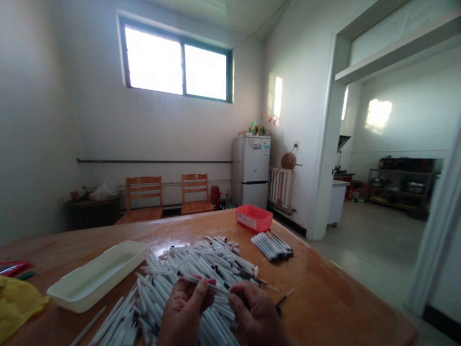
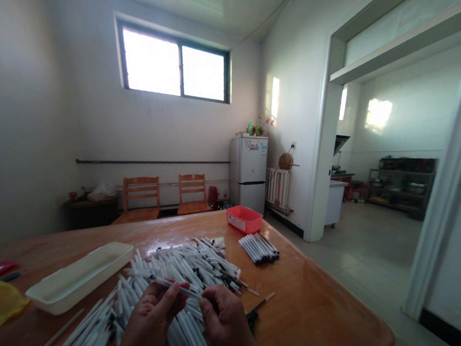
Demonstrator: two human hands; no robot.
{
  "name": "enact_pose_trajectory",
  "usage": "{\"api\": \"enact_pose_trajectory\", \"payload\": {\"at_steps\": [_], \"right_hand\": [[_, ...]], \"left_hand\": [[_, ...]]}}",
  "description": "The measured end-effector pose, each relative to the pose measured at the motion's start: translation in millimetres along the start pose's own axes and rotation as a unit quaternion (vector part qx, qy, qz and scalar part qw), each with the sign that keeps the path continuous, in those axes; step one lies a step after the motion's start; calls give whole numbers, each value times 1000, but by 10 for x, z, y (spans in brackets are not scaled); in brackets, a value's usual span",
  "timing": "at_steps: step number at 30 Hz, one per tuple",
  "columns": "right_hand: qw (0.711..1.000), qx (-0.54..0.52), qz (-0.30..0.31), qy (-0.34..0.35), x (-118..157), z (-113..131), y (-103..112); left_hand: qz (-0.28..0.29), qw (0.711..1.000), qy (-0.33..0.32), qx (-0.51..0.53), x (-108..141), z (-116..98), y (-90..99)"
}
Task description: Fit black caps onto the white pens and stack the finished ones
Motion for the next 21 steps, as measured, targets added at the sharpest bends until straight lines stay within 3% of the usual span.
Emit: {"api": "enact_pose_trajectory", "payload": {"at_steps": [12,16,19,21], "right_hand": [[997,-50,-8,-53,-17,-111,-10],[997,-58,-26,-54,-20,-126,34],[989,-121,-31,-84,-38,-171,42],[967,-216,-44,-129,-61,-218,42]], "left_hand": [[14,1000,21,9,-41,4,10],[-27,1000,-2,-4,-136,-62,156],[-58,998,-21,-29,-213,-99,277],[-60,997,-11,-41,-237,-91,312]]}}
Point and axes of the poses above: each hand's wrist, its own x-axis away from the middle knuckle, its own y-axis out of the back of the hand, z = x × y, the point moved 4 cm from there along -x, towards the middle knuckle
